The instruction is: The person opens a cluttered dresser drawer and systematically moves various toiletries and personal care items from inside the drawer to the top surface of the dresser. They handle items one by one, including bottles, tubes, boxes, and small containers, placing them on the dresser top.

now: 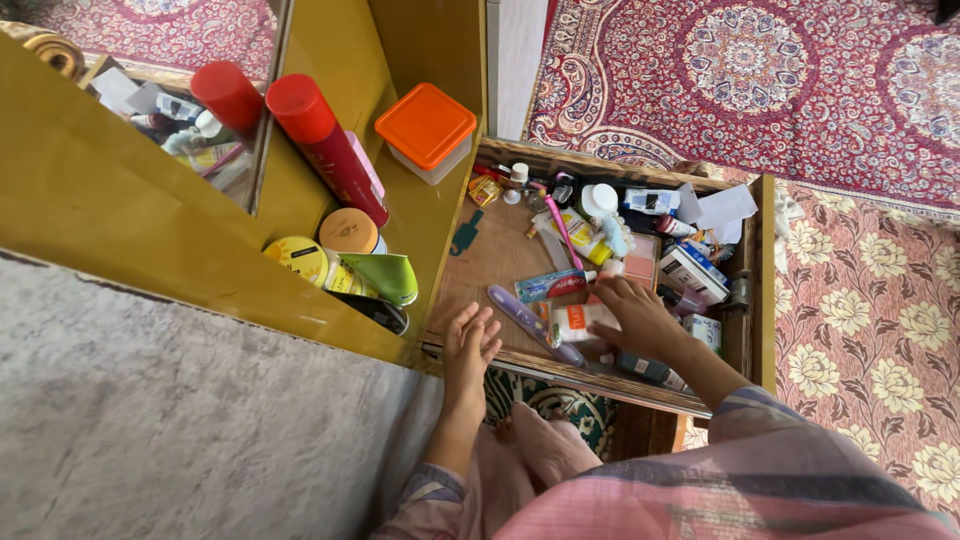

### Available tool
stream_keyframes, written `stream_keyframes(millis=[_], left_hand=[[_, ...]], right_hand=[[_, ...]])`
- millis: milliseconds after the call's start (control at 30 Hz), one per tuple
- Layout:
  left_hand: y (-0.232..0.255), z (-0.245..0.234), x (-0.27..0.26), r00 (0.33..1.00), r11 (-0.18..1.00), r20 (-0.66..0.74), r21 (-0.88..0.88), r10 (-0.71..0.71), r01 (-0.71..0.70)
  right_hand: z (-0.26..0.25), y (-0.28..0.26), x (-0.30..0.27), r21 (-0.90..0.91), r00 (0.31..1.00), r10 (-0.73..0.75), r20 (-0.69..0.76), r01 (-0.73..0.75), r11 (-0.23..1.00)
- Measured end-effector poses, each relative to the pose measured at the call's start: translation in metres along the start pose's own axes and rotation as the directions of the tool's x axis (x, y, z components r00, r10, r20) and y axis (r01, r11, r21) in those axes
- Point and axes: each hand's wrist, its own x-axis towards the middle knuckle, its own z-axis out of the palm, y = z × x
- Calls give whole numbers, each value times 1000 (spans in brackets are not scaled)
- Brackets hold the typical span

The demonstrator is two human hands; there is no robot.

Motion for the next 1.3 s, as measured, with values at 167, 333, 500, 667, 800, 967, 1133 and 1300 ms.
stream_keyframes(millis=[167,333,500,667,800,967,1133,1300], left_hand=[[4,3,3,1000,1000,2,29,-3,3],[2,-5,7,1000,998,9,56,13,-13],[-3,-20,8,999,995,-36,96,20,-16],[-1,-23,5,998,995,-63,99,13,-7],[2,-20,3,997,995,-77,101,14,-7],[-2,-18,5,998,997,-67,79,8,-3],[-10,-15,11,999,999,-44,47,-7,10],[-15,-1,10,999,997,8,69,-42,42]], right_hand=[[6,3,32,273,977,212,-8,-202,941],[46,30,73,-21,960,31,-279,-39,999],[49,31,91,-251,943,89,-321,-175,952],[42,30,106,-395,931,151,-334,-283,874],[41,32,112,-357,929,170,-329,-289,888],[40,31,116,-312,918,274,-286,-360,879],[36,49,117,22,875,445,-192,-449,893],[37,84,96,808,779,574,251,-496,319]])
